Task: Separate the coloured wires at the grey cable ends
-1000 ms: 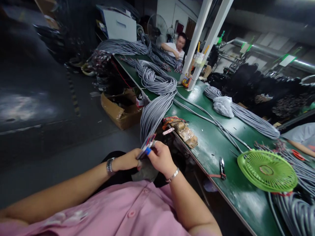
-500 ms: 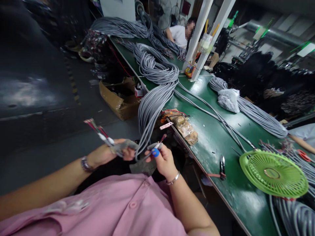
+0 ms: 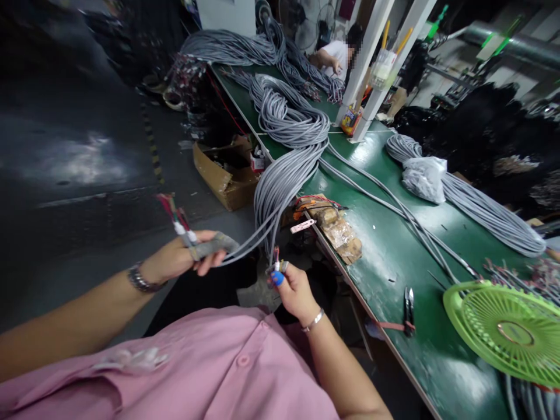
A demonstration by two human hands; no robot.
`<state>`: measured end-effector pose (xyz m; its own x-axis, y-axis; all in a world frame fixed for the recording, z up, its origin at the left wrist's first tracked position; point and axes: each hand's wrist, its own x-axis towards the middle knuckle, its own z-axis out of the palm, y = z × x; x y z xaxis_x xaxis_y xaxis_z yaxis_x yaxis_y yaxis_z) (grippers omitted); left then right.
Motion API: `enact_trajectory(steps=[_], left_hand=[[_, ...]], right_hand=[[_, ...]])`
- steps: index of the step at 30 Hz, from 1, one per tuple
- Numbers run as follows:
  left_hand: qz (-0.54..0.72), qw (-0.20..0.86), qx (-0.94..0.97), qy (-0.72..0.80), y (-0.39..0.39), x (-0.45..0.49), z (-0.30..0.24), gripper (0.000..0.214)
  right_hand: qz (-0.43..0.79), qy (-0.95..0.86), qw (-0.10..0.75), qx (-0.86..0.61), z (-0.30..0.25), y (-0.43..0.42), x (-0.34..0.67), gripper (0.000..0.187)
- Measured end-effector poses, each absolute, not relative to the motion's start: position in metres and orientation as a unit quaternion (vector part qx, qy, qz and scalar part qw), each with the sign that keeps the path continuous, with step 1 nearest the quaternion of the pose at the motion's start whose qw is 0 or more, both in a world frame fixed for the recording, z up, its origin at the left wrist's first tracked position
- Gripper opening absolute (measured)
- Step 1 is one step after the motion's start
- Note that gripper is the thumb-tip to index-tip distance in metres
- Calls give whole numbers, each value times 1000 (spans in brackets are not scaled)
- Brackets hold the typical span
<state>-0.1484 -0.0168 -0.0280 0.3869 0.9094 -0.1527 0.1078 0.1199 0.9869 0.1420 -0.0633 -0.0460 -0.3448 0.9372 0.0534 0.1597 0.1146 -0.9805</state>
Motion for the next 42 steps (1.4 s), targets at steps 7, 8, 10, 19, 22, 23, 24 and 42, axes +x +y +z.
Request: enact_trajectory(steps=[7, 8, 10, 19, 22, 23, 24, 42], left_hand=[[258, 694, 626, 247, -27, -77, -14, 53], [249, 711, 614, 235, -28, -71, -16, 58], [262, 733, 579, 244, -30, -60, -21, 63], [412, 724, 397, 385, -23, -47, -38, 33], [400, 707, 422, 403, -18, -57, -34, 32], [387, 696, 447, 407, -18, -58, -32, 35], [373, 685, 472, 410, -17, -60, -30, 38], [315, 638, 533, 457, -9, -43, -22, 27]], right_hand=[[620, -552, 379, -409, -34, -62, 121, 42], [637, -534, 381, -405, -33, -62, 118, 45], [649, -504, 397, -409, -34, -61, 112, 47], [606, -455, 445, -477, -40, -58, 120, 36], [538, -481, 467, -511, -31, -48, 129, 32], [530, -487, 471, -510, -28, -44, 129, 32], [534, -490, 472, -502, -26, -40, 129, 32], [620, -361, 520, -463, -32, -11, 119, 31]])
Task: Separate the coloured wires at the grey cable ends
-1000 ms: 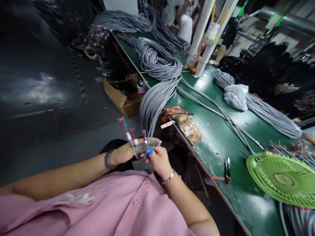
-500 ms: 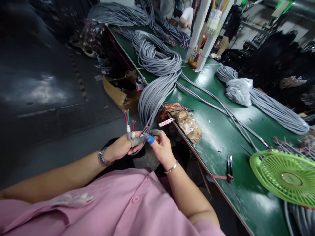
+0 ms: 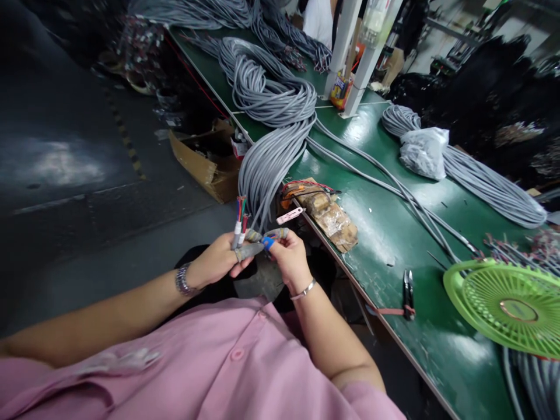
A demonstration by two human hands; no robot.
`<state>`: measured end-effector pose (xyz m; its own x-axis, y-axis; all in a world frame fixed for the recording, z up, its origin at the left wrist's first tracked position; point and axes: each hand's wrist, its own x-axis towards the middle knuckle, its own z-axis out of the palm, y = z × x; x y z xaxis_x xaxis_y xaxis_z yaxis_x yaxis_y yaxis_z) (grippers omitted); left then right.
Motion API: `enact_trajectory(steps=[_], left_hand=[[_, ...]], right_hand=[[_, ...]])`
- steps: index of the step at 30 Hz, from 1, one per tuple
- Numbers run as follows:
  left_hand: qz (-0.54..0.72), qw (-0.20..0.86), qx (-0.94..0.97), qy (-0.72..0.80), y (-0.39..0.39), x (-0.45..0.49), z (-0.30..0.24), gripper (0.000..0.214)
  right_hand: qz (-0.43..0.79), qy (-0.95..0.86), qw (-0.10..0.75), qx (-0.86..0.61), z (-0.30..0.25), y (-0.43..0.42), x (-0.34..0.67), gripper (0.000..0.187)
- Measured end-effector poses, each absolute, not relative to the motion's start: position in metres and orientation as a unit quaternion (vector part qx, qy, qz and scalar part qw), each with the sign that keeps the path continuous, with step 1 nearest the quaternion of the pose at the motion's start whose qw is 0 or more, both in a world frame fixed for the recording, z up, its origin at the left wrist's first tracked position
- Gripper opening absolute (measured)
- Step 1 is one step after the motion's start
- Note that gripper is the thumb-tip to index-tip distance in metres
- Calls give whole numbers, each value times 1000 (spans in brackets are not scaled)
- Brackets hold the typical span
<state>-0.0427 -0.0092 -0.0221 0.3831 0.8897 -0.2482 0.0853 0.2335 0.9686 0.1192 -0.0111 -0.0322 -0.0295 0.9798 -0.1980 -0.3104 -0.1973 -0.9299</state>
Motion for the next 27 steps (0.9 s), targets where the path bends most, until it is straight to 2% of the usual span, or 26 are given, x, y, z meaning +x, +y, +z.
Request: enact_trajectory(steps=[8, 14, 20, 27], left_hand=[[247, 632, 568, 465, 0, -40, -30, 15], [382, 668, 447, 457, -2, -38, -26, 26], [473, 671, 361, 442, -1, -34, -26, 16], [485, 649, 380, 446, -3, -36, -21, 19]], right_hand=[[610, -383, 492, -488, -29, -12, 123, 34], [601, -375, 513, -485, -30, -12, 122, 32], [563, -416, 534, -475, -32, -23, 113, 31], [558, -456, 504, -476, -29, -24, 121, 29]])
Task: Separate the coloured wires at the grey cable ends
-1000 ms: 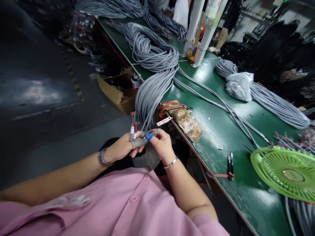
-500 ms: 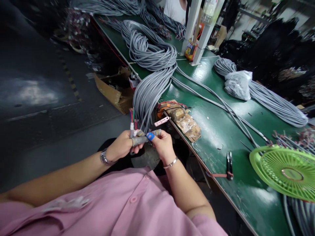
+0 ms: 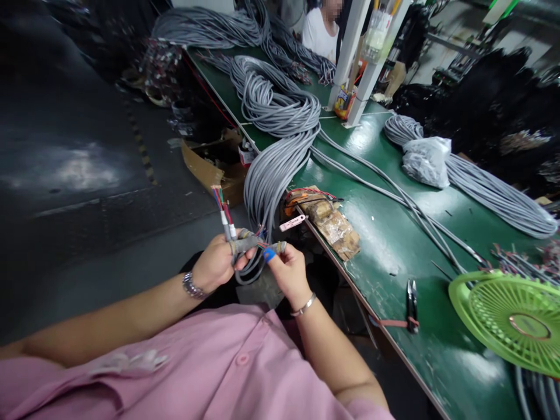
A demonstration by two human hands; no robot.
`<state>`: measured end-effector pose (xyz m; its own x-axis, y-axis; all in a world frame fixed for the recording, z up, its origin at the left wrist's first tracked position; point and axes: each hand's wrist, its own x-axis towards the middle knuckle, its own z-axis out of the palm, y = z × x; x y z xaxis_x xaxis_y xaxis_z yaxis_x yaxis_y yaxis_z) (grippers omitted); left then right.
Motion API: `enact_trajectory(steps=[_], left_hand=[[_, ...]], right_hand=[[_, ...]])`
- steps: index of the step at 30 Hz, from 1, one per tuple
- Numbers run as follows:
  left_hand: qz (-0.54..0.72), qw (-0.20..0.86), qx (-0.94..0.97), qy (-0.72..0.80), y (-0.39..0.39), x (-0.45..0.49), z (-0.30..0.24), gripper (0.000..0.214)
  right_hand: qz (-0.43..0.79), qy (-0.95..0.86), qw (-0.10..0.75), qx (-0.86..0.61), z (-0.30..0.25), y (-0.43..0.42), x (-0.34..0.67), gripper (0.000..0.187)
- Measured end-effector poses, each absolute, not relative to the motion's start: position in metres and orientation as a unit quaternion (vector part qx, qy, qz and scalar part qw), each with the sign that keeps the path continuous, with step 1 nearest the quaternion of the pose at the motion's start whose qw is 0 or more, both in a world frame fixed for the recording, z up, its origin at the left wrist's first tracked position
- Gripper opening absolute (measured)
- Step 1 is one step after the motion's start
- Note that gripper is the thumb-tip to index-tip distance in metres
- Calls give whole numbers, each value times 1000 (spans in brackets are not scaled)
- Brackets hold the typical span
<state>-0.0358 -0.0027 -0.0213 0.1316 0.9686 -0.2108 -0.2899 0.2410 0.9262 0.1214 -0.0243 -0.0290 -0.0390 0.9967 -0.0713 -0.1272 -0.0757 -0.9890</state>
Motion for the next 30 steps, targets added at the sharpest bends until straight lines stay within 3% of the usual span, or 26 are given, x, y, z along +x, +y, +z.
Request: enact_trajectory(steps=[7, 13, 20, 30], left_hand=[[429, 657, 435, 443, -9, -34, -19, 28], [405, 659, 452, 445, -12, -32, -23, 29], [438, 660, 414, 449, -16, -28, -23, 23], [458, 652, 398, 455, -17, -27, -20, 21]], right_hand=[[616, -419, 481, -463, -10, -16, 124, 33], [600, -388, 515, -473, -16, -18, 117, 25], [593, -330, 570, -463, -35, -26, 110, 23], [583, -337, 567, -473, -36, -27, 110, 26]])
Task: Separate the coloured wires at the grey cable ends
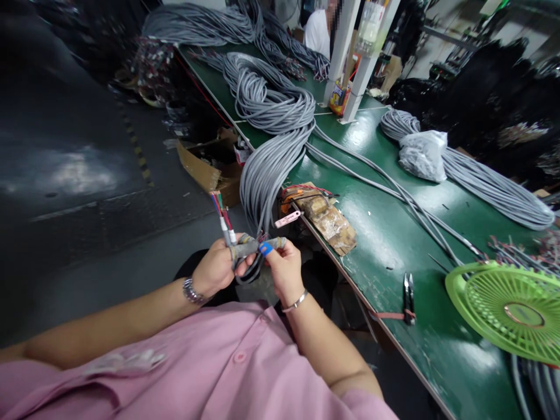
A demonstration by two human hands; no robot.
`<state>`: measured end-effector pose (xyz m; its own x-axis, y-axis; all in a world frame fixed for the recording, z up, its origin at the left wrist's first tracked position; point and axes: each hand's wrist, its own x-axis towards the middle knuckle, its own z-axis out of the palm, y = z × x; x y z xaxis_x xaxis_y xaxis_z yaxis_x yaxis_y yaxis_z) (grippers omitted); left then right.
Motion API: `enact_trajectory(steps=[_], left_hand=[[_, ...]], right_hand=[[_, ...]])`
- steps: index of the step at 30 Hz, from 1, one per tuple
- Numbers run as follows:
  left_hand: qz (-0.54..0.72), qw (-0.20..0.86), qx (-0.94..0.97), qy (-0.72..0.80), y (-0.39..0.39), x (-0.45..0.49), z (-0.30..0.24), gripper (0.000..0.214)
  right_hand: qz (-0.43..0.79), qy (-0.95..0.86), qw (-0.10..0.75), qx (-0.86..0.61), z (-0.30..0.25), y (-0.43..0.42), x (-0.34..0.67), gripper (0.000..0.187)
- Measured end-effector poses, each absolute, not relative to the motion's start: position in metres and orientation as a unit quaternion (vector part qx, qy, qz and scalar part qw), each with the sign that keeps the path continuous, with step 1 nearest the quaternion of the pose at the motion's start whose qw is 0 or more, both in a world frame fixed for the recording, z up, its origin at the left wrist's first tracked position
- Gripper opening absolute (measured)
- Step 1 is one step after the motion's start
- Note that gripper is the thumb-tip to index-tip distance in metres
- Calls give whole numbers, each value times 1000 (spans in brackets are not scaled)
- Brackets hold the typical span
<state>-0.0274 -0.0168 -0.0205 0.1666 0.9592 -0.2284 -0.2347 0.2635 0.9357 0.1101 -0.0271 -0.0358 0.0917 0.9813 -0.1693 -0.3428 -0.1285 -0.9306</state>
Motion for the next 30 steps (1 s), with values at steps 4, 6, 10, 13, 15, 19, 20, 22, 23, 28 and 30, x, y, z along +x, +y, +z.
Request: enact_trajectory(steps=[4, 6, 10, 13, 15, 19, 20, 22, 23, 28, 30], left_hand=[[437, 645, 422, 463, -16, -32, -22, 24], [423, 644, 439, 461, -17, -34, -24, 24], [404, 647, 457, 457, -19, -36, -28, 23], [389, 640, 472, 465, -19, -36, -29, 22], [381, 639, 477, 469, -20, -37, -30, 22], [365, 645, 481, 468, -20, -35, -32, 17], [360, 649, 480, 468, -21, -34, -33, 15], [350, 657, 475, 469, -21, -31, -35, 11], [347, 660, 471, 470, -22, -30, -36, 9], [372, 672, 442, 464, -21, -31, -34, 14], [392, 674, 430, 455, -21, -33, -31, 19]], right_hand=[[637, -350, 516, -453, -29, -22, 119, 28], [663, -351, 498, -435, -22, -16, 124, 34], [657, -383, 498, -417, -8, -6, 129, 40], [641, -407, 495, -423, -5, -4, 127, 36], [627, -416, 497, -431, -6, -5, 124, 34], [599, -440, 501, -443, -11, -9, 115, 29], [593, -447, 501, -445, -13, -11, 113, 28], [584, -462, 497, -446, -16, -14, 108, 26], [583, -470, 491, -445, -17, -15, 106, 25], [584, -478, 499, -425, -21, -20, 112, 33], [598, -445, 515, -423, -23, -21, 120, 38]])
